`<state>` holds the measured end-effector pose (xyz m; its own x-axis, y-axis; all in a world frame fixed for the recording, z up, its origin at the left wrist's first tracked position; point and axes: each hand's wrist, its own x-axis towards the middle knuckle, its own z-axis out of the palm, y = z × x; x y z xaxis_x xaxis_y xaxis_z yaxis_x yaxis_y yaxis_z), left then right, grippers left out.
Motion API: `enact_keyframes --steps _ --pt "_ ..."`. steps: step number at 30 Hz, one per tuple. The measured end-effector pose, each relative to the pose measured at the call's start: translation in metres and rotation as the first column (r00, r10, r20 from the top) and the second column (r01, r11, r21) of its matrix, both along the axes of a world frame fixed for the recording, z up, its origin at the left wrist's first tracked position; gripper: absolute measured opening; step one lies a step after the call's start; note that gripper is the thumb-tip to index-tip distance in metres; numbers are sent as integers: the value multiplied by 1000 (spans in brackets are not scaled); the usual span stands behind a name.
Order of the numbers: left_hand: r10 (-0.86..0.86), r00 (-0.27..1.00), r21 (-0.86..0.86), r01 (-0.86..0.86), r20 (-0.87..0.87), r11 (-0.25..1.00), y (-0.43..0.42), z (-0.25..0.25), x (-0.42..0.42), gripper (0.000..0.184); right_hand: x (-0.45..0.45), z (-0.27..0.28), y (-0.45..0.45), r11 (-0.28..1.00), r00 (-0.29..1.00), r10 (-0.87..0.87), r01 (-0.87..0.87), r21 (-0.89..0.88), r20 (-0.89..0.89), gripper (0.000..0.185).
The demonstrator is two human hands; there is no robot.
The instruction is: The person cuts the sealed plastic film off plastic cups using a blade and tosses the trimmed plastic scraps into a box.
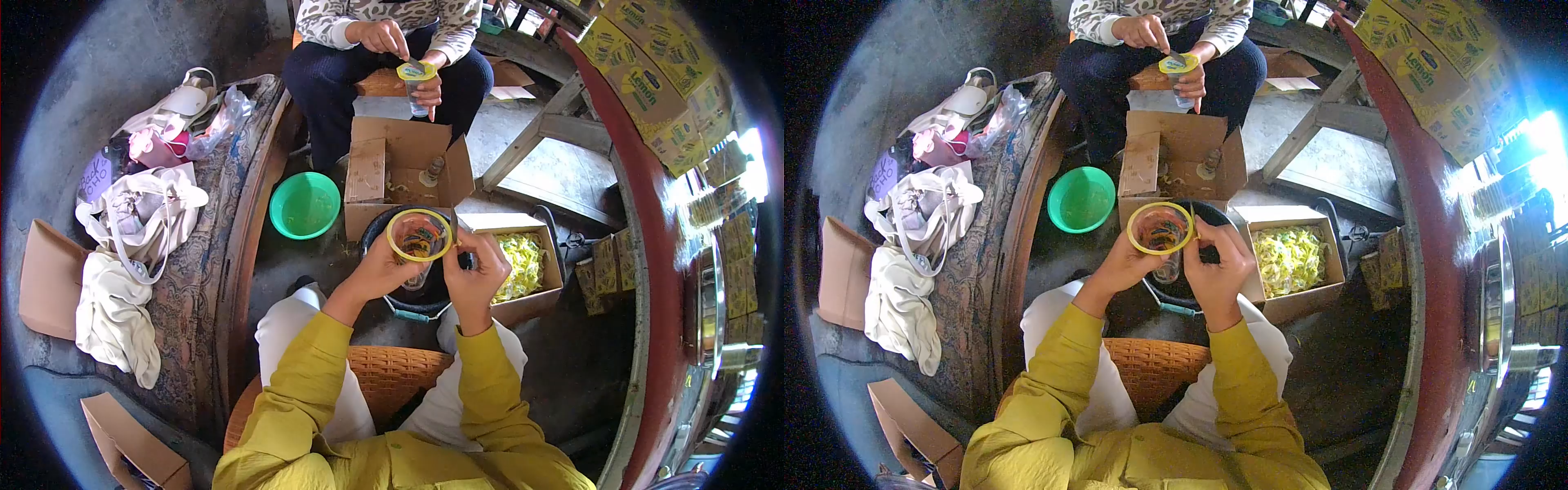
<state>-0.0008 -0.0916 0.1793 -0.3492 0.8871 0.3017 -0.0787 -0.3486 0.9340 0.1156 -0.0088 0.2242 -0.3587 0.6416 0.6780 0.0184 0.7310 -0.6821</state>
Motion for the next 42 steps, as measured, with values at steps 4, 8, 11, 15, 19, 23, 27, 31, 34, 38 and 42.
enact_keyframes --steps 4,8,11,15,19,23,27,31,34,38,42 --pt "-70 995 -43 73 75 996 -7 8 2 55 1 -5 1 999 1000 24 -25 -35 -18 20" --pt "-112 985 -44 119 135 992 -9 9 -1 56 0 -4 1 999 999 30 -31 -30 -15 20" --pt "-106 955 -14 115 276 993 -7 10 1 56 -1 3 -2 1000 1000 17 -17 -8 3 19" --pt "-114 966 56 103 231 993 -2 8 1 53 0 0 -1 1000 999 3 -4 -27 -44 20" --pt "-60 974 -10 63 220 998 -5 15 1 50 1 2 -3 1000 998 9 -9 3 -59 20" --pt "-47 973 -1 49 226 999 -3 14 0 49 0 0 -5 1000 1000 21 -21 -7 -22 20" --pt "-1 971 -65 17 239 998 -5 18 4 50 -1 0 -7 1000 1000 3 -3 4 -1 20" --pt "-5 988 -51 13 157 999 -5 18 4 51 -2 -1 -5 999 1000 -25 25 28 5 21" --pt "-21 994 -25 24 104 999 -3 10 2 53 0 0 -4 999 1000 -21 20 26 20 22" --pt "-57 990 -48 64 133 997 -8 17 2 53 -2 0 -4 1000 1000 -13 12 21 8 21" --pt "-79 990 -28 83 120 996 -9 14 1 52 -1 -1 -2 1000 1000 2 -2 11 18 21"
